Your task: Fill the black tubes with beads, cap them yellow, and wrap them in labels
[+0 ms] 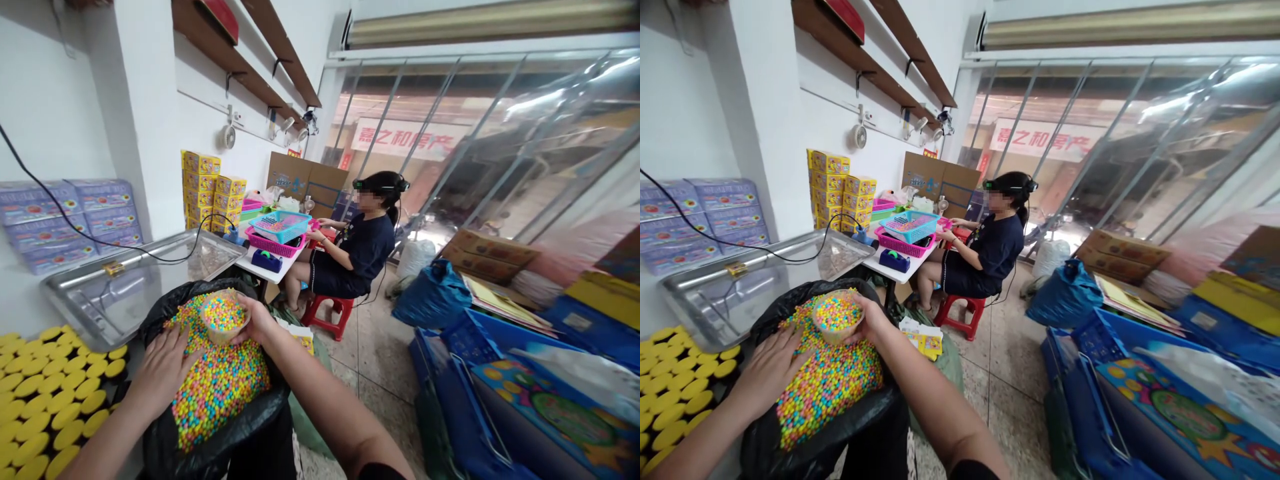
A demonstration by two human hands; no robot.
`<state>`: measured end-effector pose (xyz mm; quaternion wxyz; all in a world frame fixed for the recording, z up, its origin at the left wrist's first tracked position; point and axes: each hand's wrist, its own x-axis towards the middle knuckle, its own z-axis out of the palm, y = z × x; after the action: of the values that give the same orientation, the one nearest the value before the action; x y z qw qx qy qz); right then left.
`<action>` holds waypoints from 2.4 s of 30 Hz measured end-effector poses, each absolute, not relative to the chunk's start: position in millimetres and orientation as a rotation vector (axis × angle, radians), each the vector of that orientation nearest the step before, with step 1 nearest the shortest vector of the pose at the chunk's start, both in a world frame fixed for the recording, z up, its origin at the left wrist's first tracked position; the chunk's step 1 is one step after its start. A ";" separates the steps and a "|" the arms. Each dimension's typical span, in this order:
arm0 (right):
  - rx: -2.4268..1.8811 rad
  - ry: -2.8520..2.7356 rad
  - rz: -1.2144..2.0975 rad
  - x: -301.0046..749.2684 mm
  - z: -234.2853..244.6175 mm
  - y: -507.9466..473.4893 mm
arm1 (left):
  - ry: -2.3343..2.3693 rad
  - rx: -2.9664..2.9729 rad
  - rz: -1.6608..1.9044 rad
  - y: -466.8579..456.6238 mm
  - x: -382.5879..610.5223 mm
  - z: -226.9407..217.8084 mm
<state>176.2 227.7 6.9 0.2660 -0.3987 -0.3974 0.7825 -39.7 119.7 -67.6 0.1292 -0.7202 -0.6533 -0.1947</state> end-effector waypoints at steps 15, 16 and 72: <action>-1.079 -1.030 2.099 174.8 7.5 225.0 | -1.901 -2.096 -0.602 119.5 -39.2 -64.6; -1.085 -1.027 2.101 174.7 7.4 225.1 | -1.905 -2.092 -0.595 119.7 -39.5 -64.8; -1.261 -0.779 1.718 322.8 56.0 228.5 | -1.999 -2.124 -0.299 109.7 -31.0 -37.9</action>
<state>322.8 228.5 56.0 0.4225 -0.5036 -0.3111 0.6864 -31.0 109.7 -37.9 0.1046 -0.7204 -0.6781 -0.1014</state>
